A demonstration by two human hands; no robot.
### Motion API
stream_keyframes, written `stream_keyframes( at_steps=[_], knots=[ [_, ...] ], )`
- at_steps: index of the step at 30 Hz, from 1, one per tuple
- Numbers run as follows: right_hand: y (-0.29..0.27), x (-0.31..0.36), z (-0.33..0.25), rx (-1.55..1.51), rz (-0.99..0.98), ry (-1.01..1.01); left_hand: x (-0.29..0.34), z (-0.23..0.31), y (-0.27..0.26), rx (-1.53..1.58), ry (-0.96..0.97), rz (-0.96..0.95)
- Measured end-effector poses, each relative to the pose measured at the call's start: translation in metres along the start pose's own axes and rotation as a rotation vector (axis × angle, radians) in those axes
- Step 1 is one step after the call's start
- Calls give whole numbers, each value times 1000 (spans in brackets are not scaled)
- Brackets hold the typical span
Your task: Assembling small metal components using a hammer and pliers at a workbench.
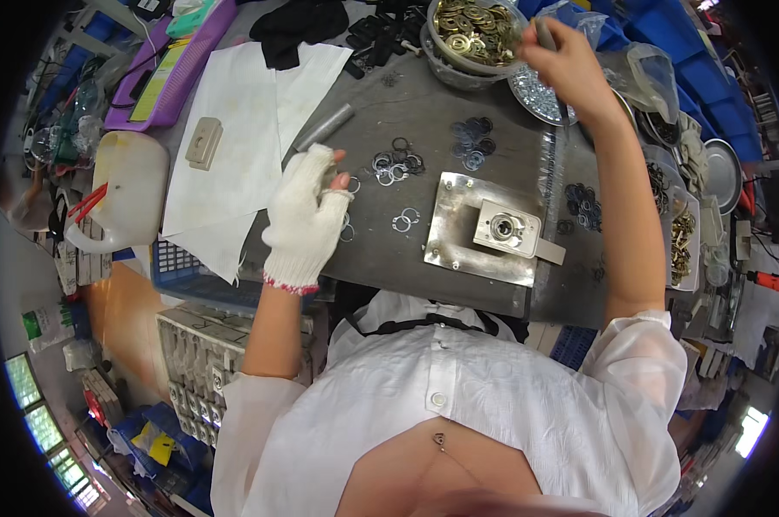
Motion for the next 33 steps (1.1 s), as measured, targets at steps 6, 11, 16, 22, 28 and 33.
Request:
stream_keyframes(
  at_steps=[6,11,16,22,28,33],
  knots=[
    [33,98,-17,-571,130,249,-11,13,20,-513,515,-14],
    [39,141,-7,-755,152,285,2,24,34,-427,437,-35],
    [55,168,-5,-527,169,281,23,29,46,-294,530,-27],
    [82,177,-12,136,287,-184,35,27,39,-261,460,-67],
    [69,188,-13,187,425,-261,28,8,-6,-299,294,172],
    [71,218,-5,71,489,-48,31,-17,-33,-438,279,120]
  ],
)
Point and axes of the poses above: each hand's wrist, its own x-axis away from the middle knuckle, its own y-axis out of the palm, z = x × y, the point moved 2 cm from there along -x, towards the middle knuckle, and after that the axes turned 1 degree about x, right-handed, at the moved point
